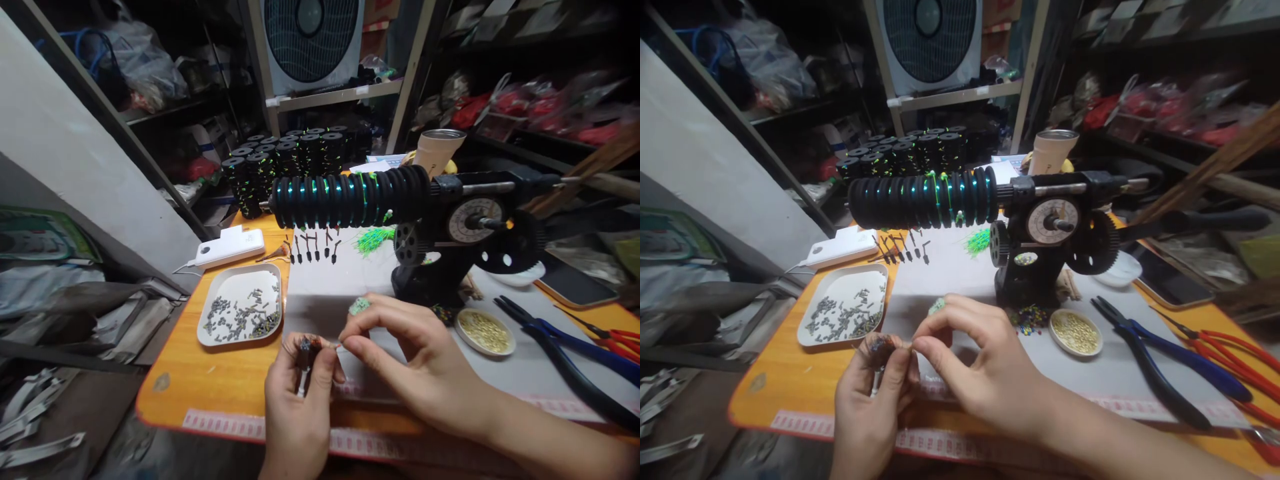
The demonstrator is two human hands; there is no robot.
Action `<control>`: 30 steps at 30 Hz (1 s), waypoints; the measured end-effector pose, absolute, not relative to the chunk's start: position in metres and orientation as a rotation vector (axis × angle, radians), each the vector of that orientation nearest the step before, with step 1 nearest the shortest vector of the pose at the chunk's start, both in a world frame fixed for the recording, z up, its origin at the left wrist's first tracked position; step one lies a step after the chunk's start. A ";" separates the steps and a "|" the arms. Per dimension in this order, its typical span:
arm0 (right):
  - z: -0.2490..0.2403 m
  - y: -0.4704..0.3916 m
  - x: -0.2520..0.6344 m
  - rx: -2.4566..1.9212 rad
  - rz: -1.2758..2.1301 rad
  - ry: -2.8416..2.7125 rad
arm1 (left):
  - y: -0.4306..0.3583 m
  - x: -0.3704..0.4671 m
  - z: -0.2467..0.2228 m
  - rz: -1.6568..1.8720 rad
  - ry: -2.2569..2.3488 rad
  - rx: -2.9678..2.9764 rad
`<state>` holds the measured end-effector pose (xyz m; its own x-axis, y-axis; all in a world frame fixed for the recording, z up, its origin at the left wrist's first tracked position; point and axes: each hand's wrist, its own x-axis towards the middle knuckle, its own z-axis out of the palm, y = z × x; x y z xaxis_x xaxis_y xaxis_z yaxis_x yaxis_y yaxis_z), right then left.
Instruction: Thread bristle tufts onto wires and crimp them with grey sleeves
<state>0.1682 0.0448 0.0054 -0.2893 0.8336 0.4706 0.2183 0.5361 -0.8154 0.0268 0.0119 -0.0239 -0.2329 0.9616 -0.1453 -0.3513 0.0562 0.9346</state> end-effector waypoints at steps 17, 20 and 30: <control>0.006 0.051 0.177 -0.761 0.634 -1.942 | 0.012 0.013 -0.024 1.377 0.937 0.639; 0.009 0.054 0.179 -0.773 0.675 -1.974 | 0.013 0.011 -0.023 1.354 0.931 0.643; 0.007 0.052 0.177 -0.764 0.668 -1.968 | 0.013 0.012 -0.024 1.343 0.929 0.605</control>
